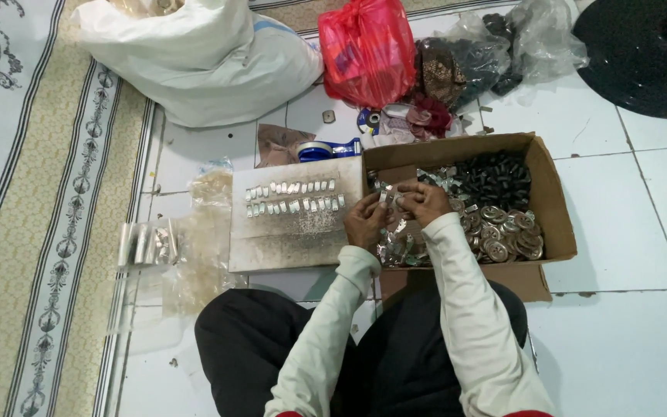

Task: A person sits on the floor and manually sorts small metal hardware components from a cardboard box onto a white template board, arranging them in neat rows.

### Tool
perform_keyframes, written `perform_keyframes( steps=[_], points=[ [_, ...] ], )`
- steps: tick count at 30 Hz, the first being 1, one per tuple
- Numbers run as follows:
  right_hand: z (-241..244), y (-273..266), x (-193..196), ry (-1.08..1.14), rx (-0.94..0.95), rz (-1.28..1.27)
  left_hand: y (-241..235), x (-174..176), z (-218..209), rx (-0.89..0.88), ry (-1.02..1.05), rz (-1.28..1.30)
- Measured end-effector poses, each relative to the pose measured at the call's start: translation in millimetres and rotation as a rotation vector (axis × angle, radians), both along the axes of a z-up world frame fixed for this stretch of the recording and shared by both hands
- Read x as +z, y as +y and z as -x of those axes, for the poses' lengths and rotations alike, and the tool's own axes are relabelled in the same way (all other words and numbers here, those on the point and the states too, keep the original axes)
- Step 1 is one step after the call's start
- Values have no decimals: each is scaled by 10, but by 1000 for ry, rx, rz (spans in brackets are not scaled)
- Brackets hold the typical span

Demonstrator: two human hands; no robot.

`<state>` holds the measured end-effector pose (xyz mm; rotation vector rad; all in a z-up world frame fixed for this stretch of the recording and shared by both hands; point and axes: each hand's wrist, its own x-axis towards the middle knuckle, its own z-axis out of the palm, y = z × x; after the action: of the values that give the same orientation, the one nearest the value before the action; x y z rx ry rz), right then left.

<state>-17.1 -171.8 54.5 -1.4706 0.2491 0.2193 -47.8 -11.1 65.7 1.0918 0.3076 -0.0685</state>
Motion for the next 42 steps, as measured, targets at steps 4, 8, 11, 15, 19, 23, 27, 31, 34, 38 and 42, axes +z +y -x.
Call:
perform_keyframes(
  steps=[4, 8, 11, 15, 19, 23, 27, 31, 34, 38, 42],
  points=[
    [45, 69, 60, -8, -16, 26, -40, -32, 3, 25, 12, 20],
    [33, 97, 145, -29, -35, 40, -15, -67, 5, 57, 10, 55],
    [46, 113, 165, -26, -40, 49, -17, -116, -4, 68, -4, 66],
    [66, 133, 191, -1, -47, 37, -52, 117, 53, 61, -24, 55],
    [62, 120, 120, 44, -57, 5, -7, -13, 22, 65, -25, 55],
    [17, 125, -8, 57, -113, -34, -16, -87, 5, 81, -27, 69],
    [3, 79, 0, 60, -124, -19, -28, 18, 61, 99, -24, 69],
    [11, 145, 78, 114, -84, -76, -5, 128, 76, 92, 0, 50],
    [-102, 64, -191, 117, -131, -91, -28, 95, 67, 120, 14, 51],
    [-74, 49, -111, 82, -142, 93, -26, 74, 84, 156, 49, 82],
    [-13, 162, 40, 64, -90, 87, -6, 132, 105, 143, 55, 83]
  ],
)
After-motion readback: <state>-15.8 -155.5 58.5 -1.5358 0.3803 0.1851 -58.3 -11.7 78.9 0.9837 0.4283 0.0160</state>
